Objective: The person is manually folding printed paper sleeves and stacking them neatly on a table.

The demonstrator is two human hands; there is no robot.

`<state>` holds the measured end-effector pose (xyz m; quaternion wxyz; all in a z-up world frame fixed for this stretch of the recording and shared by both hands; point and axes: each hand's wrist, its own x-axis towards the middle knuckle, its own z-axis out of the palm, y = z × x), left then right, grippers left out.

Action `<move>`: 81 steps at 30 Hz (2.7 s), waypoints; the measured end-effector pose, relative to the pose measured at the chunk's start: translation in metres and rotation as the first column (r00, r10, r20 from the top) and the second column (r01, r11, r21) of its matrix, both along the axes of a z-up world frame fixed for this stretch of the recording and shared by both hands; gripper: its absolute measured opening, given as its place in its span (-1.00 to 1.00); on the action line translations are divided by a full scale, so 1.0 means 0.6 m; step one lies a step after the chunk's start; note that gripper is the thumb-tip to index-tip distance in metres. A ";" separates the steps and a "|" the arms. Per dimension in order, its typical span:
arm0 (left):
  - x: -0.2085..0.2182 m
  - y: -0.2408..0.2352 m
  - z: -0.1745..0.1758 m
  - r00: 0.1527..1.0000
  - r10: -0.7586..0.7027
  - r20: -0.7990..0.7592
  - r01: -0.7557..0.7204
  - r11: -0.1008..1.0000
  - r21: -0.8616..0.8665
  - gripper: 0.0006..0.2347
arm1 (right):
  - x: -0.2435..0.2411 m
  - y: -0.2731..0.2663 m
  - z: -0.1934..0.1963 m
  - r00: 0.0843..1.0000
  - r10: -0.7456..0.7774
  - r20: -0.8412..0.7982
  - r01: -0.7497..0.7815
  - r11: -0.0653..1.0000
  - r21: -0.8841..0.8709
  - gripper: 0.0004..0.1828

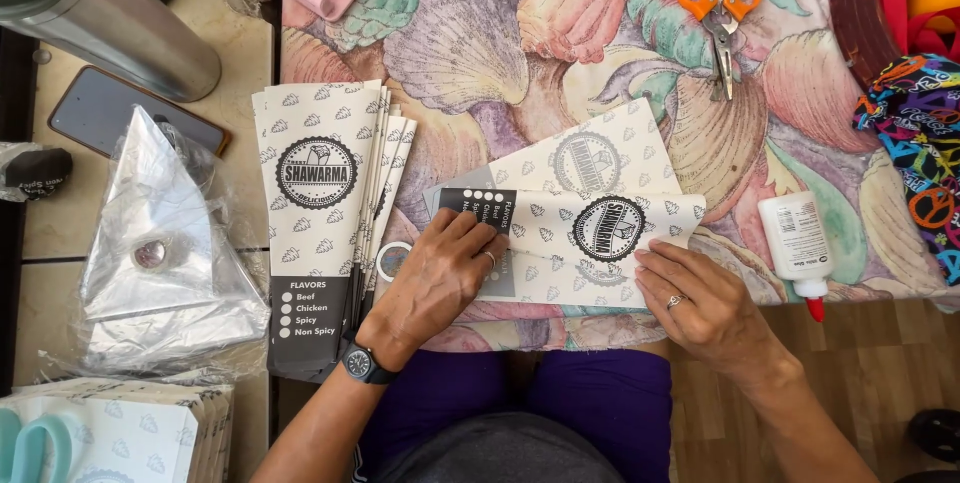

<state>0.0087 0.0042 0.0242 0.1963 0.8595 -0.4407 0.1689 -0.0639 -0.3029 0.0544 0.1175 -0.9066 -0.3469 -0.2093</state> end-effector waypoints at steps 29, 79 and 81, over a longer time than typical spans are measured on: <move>-0.014 -0.040 -0.008 0.999 0.015 0.051 -0.014 1.000 -0.015 -0.91 | -0.022 -0.024 0.010 0.998 0.016 -0.055 -0.015 1.000 0.006 -0.91; -0.088 -0.076 -0.031 0.976 0.192 -0.099 -0.177 0.974 0.144 -0.65 | 0.206 0.148 -0.037 0.847 0.363 -0.387 -0.277 0.925 0.261 -0.66; -0.090 -0.080 -0.032 0.976 0.203 -0.075 -0.188 0.967 0.172 -0.40 | 0.165 0.059 -0.007 0.872 0.174 -0.458 -0.061 0.966 0.250 -0.55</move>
